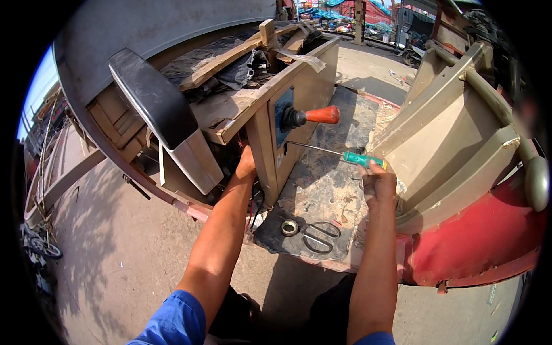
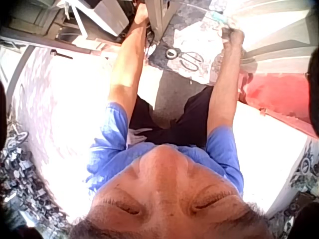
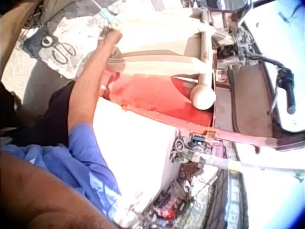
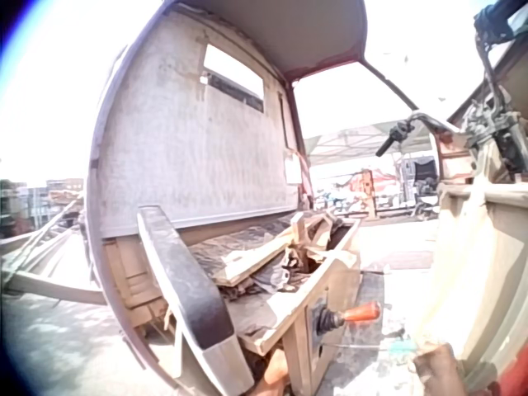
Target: The person strips the insulation from two wires, twists the exposed ends together, and wraps the connection with electrical tape. They then use a screwdriver to adjust components inside the vehicle's dashboard area.
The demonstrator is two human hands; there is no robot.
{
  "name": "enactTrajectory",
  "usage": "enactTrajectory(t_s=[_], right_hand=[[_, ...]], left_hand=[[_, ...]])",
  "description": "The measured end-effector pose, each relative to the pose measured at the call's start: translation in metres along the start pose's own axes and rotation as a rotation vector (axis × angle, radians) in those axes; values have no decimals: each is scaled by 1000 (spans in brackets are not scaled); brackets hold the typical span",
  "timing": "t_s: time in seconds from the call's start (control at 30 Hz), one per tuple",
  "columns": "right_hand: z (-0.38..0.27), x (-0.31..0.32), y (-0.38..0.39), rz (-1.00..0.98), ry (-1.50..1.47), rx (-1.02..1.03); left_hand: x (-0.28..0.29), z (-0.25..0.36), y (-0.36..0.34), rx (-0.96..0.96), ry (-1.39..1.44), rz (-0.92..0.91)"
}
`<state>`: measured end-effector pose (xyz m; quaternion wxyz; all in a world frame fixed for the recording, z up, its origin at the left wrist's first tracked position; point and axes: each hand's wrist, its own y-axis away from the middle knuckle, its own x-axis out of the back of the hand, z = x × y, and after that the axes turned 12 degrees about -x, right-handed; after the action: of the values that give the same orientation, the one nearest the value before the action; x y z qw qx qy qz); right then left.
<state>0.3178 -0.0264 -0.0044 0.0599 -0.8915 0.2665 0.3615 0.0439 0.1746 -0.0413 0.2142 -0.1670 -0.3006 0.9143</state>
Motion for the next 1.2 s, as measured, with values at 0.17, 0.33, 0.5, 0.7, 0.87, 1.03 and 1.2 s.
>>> enactTrajectory(t_s=[0.17,0.33,0.5,0.7,0.87,1.03,1.2], right_hand=[[-2,1,5,115,95,-151],[-1,1,3,133,138,-116],[4,-3,0,129,99,-136],[2,1,4,135,56,-144],[6,4,1,110,21,-148],[7,2,9,74,-34,-159],[10,-3,13,97,-35,-163]], left_hand=[[-6,4,1,-10,-69,-42],[15,-27,-6,94,130,-4],[25,-42,-3,149,-51,110],[-17,18,5,59,-148,398],[-10,19,18,-14,-302,497],[-8,19,34,-92,-448,557],[-21,42,50,-155,-923,654]])
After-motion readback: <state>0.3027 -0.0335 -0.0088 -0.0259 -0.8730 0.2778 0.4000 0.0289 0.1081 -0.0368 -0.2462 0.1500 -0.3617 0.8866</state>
